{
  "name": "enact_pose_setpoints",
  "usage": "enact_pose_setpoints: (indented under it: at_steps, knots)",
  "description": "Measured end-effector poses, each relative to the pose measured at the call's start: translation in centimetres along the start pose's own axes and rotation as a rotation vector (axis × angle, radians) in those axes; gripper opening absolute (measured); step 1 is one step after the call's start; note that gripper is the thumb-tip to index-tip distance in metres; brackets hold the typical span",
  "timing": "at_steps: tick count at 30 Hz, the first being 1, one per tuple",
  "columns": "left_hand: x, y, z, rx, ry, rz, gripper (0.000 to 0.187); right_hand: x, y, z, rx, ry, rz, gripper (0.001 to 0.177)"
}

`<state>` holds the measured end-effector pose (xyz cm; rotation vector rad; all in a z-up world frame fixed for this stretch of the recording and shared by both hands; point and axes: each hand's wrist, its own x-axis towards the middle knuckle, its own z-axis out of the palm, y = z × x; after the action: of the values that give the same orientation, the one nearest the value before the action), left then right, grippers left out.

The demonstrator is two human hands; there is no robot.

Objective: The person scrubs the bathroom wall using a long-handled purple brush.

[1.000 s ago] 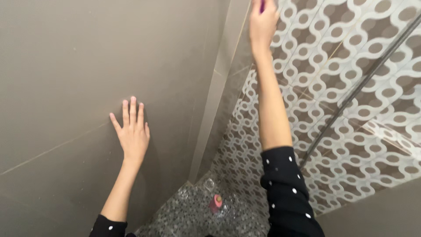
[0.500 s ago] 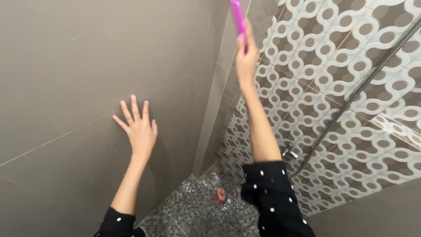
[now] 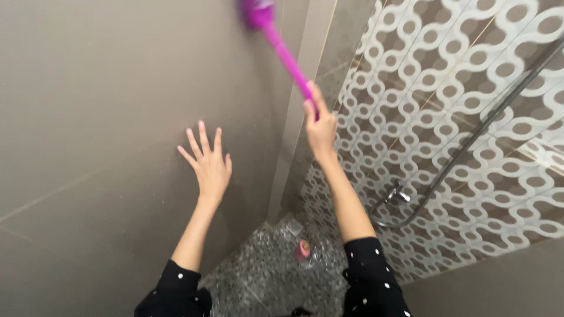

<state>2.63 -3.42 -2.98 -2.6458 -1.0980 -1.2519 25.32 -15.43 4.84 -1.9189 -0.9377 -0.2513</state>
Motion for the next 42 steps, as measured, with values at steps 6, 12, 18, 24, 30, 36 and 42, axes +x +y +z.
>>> enact_pose_setpoints:
  at_steps: [6, 12, 18, 24, 30, 36, 42]
  knots:
    - [-0.9, -1.4, -1.4, -0.037, 0.053, -0.084, 0.069, -4.1, 2.9, 2.7, 0.273, 0.198, -0.186, 0.042]
    - [-0.6, -0.8, -0.5, -0.073, 0.064, -0.069, 0.070, -6.7, 2.0, 4.4, 0.130, 0.088, -0.039, 0.041]
    - [-2.0, -1.7, -0.2, -0.052, 0.110, -0.102, 0.072, -11.9, 0.3, 4.9, 0.351, 0.162, -0.396, 0.047]
    - [-0.6, -1.7, -1.4, -0.068, 0.188, -0.088, 0.070, -4.8, -4.9, 1.6, 0.250, 0.108, -0.132, 0.045]
    - [-0.2, -3.9, -4.7, 0.021, 0.252, -0.113, 0.067, -8.6, -5.6, 0.8, 0.298, 0.124, -0.485, 0.044]
    - [2.2, -2.5, -4.8, 0.081, 0.282, -0.072, 0.065, 0.5, -9.6, -2.0, 0.238, 0.337, -0.475, 0.037]
    - [3.0, -3.7, -6.4, 0.156, 0.322, -0.055, 0.065, -4.2, -13.1, -2.8, 0.076, 0.160, -0.357, 0.043]
